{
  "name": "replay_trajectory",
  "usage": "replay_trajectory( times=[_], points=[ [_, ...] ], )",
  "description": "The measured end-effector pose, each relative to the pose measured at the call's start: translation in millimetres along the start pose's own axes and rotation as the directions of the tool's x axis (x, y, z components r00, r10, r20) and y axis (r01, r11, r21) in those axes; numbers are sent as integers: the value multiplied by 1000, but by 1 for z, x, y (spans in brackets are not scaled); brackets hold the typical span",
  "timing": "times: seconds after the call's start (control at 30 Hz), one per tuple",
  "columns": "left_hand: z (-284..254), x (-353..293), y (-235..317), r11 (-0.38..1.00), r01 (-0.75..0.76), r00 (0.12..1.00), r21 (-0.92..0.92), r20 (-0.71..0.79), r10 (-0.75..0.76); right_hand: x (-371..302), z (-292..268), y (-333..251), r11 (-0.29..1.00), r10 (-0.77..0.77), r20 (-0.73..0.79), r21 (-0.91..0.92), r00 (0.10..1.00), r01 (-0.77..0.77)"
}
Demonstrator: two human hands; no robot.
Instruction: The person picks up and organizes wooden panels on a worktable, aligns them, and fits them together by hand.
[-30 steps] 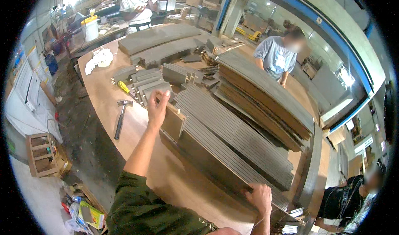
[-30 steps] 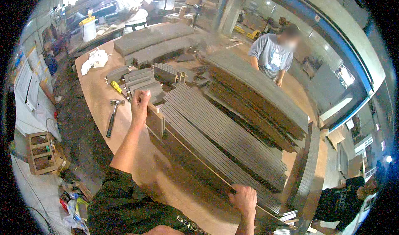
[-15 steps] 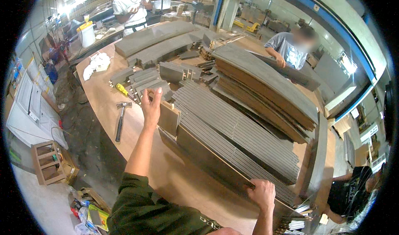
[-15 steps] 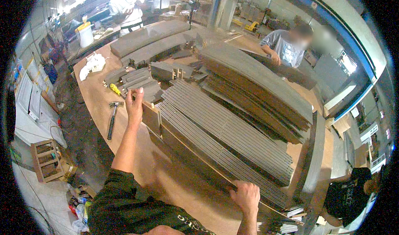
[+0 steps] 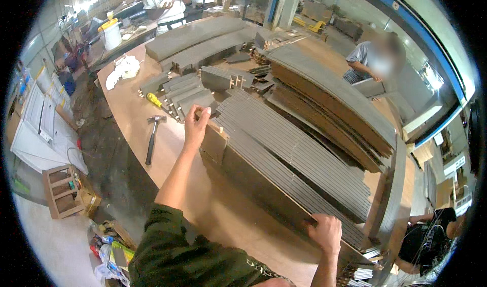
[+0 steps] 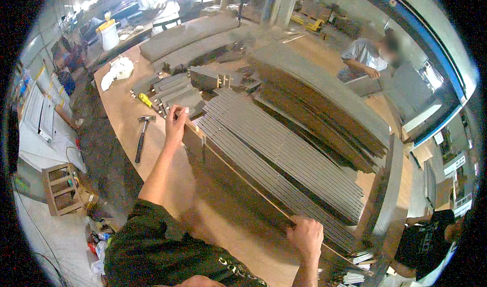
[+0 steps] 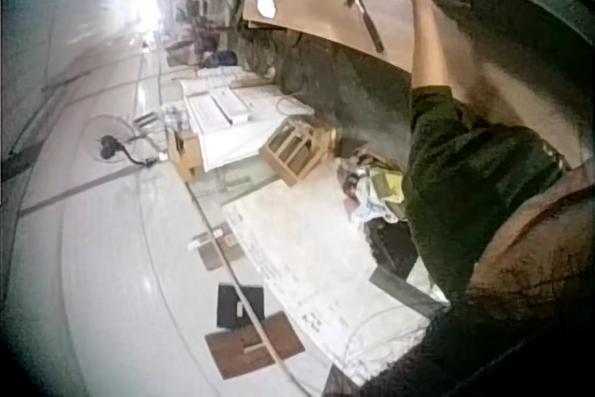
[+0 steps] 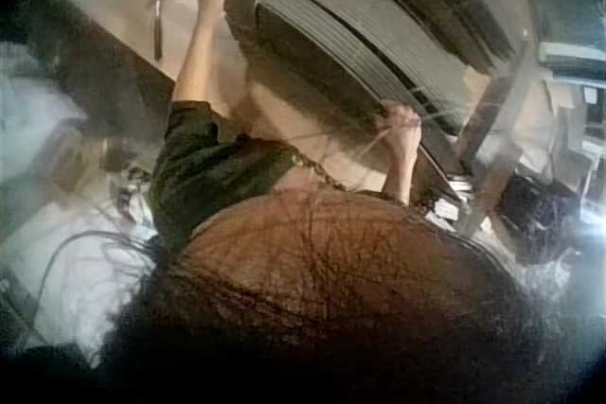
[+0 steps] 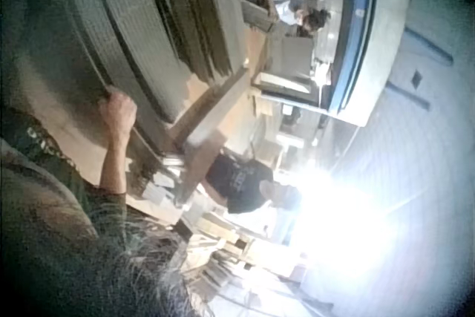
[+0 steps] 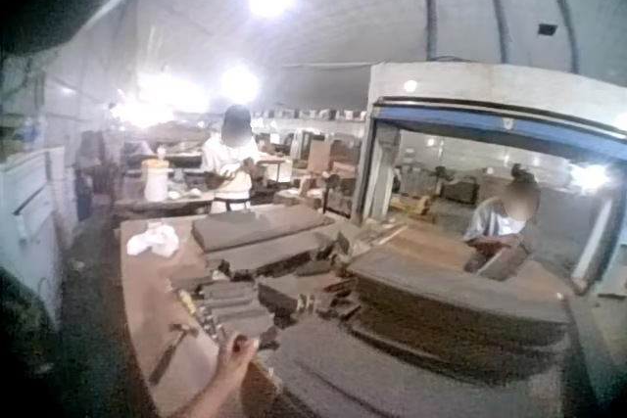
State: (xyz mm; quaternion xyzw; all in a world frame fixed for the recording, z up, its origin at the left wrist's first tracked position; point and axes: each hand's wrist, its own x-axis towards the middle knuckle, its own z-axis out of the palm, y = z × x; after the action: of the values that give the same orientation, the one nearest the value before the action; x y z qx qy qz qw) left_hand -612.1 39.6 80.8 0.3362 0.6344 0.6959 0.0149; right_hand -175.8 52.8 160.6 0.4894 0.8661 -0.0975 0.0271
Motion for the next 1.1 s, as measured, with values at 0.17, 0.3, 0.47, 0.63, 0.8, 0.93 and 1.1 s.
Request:
replay_trajectory(
  times=[0.17,0.3,0.47,0.63,0.8,0.93,1.1],
  points=[
    [1,-5,-15,989,56,995,-136,84,-45,2,8,7,998,-30,-73,49,997,33],
    [2,-3,-16,973,147,988,-180,81,-135,3,2,3,1000,-22,-18,-9,1000,22],
    [6,-11,-17,1000,-20,995,-2,-99,20,8,3,4,1000,19,-10,-19,1000,-19],
    [4,-6,-19,989,-1,1000,-149,-6,0,5,4,4,1000,-11,-21,-2,1000,11],
    [10,-12,-11,979,18,996,-204,-80,-35,8,9,12,1000,-9,-15,13,1000,9],
    [1,-8,-23,957,85,993,-276,-57,-105,6,5,8,1000,-23,-44,9,999,23],
    [-5,-1,-42,937,60,975,-344,-182,-129,7,3,2,1000,-1,-32,-23,999,1]
  ],
)
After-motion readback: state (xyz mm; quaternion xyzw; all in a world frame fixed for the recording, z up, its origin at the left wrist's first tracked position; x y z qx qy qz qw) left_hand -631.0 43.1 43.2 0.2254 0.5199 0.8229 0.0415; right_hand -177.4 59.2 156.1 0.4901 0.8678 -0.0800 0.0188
